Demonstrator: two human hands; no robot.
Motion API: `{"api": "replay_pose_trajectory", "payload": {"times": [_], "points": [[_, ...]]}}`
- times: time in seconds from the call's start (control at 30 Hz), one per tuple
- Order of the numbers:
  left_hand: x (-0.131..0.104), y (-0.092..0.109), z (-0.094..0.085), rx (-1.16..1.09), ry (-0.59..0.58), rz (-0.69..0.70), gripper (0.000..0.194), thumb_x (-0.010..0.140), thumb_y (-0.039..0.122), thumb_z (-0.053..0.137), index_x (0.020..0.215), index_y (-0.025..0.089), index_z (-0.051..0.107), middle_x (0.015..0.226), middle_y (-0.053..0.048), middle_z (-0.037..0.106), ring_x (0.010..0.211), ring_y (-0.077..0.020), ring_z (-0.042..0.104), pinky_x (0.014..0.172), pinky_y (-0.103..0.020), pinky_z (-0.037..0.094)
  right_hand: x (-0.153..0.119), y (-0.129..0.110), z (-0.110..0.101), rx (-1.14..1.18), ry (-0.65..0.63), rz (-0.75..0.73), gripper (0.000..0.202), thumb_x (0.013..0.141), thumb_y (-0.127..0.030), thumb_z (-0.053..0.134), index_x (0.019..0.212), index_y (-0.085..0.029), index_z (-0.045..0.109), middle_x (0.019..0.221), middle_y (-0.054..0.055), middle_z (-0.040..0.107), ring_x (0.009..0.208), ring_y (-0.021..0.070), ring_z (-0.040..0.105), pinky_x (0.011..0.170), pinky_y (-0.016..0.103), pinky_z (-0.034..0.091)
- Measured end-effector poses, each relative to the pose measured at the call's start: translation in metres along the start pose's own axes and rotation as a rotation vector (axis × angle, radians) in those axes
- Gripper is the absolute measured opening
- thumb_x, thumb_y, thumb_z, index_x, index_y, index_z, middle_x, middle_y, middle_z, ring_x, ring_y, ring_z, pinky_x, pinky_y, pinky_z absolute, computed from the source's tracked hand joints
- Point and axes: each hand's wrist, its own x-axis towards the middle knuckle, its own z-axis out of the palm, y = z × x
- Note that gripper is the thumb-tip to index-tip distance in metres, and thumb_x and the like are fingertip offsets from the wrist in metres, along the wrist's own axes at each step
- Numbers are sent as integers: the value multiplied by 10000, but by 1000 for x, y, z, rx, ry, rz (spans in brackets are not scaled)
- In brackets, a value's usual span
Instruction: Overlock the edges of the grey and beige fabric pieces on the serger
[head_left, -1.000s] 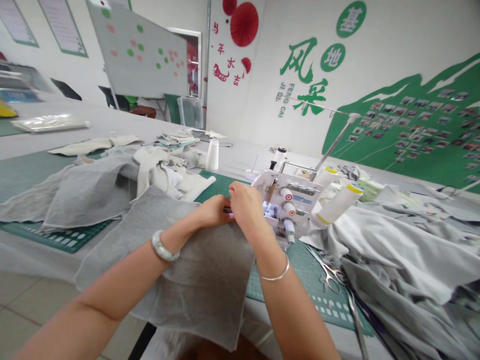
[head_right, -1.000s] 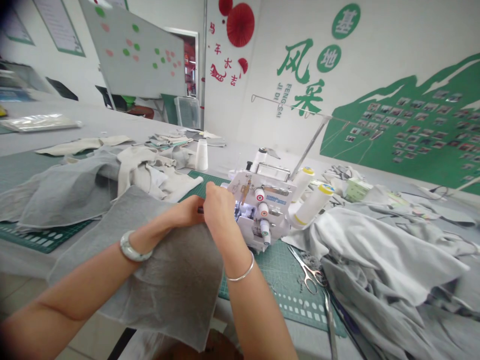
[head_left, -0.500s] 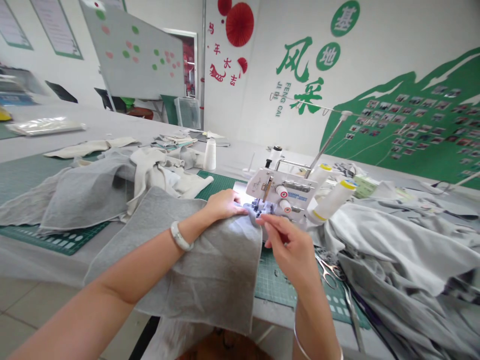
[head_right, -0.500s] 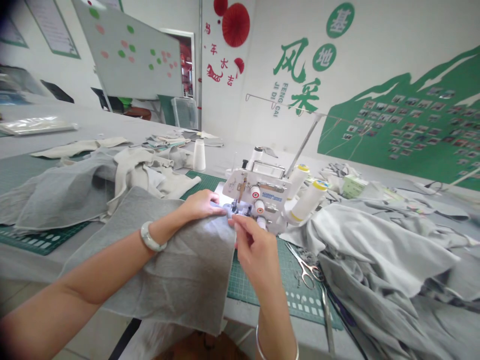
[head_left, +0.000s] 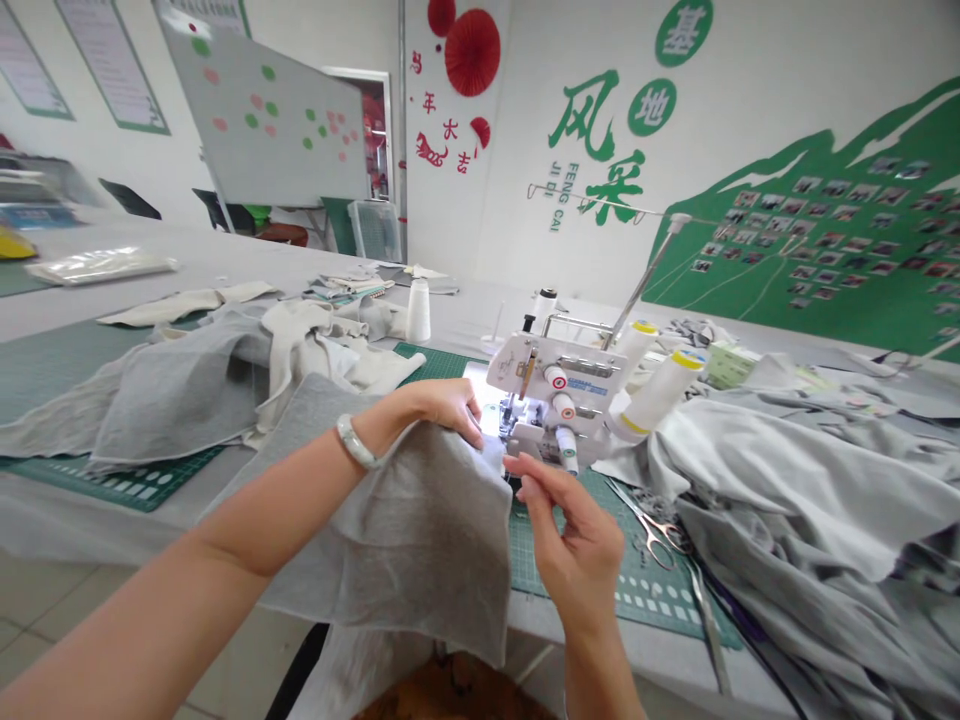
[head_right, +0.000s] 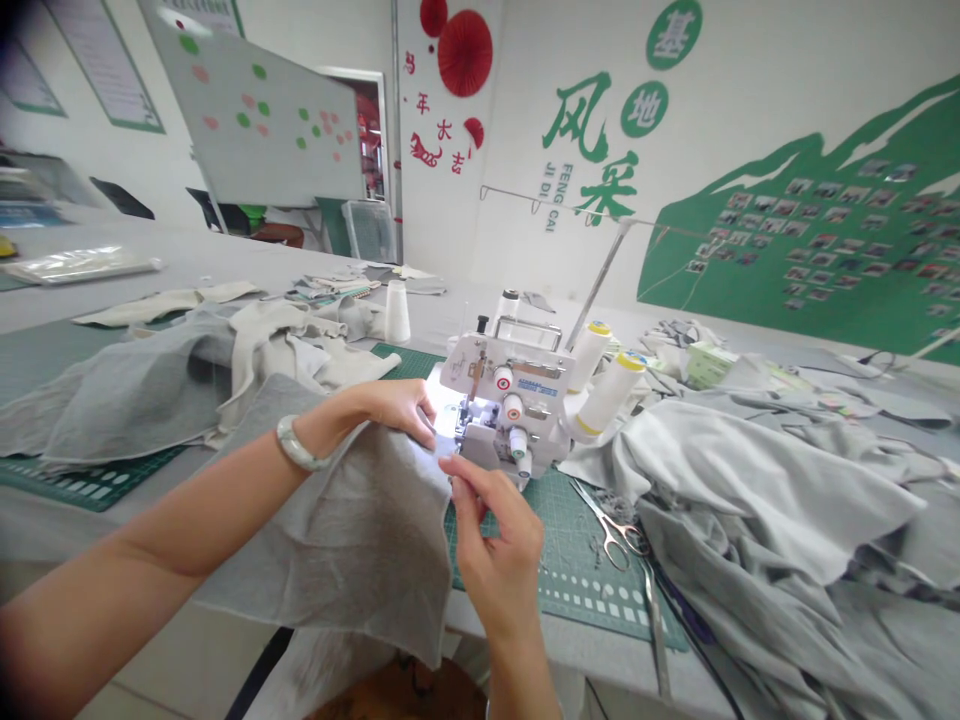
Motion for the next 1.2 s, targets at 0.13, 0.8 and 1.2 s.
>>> {"api": "replay_pose_trajectory", "payload": {"times": [0.13, 0.8, 1.2], "points": [[8, 1, -6, 62, -68, 5, 273, 549, 390, 789, 577, 143, 677, 460, 53, 482, 491, -87, 369, 495, -237, 231, -1, 0, 2, 112, 192, 22, 204, 876, -189, 625, 1046, -264, 709, 965, 26, 756, 667, 129, 649, 647, 276, 543], [12, 5, -4, 42, -55, 34, 277, 545, 357, 818, 689, 158, 688, 522, 55, 571, 516, -92, 453, 521, -214, 299, 8, 27, 11, -82, -111, 366, 391, 913, -436, 487, 662, -174, 631, 513, -32, 549, 458, 113, 493, 475, 223, 361], [18, 1, 5, 37, 69, 60, 216, 588, 323, 752, 606, 130, 656, 491, 49, 517, 504, -86, 416, 505, -221, 267, 29, 6, 20, -219, -68, 147, 313, 929, -363, 479, 710, -189, 620, 578, -29, 563, 515, 113, 490, 536, 234, 362]]}}
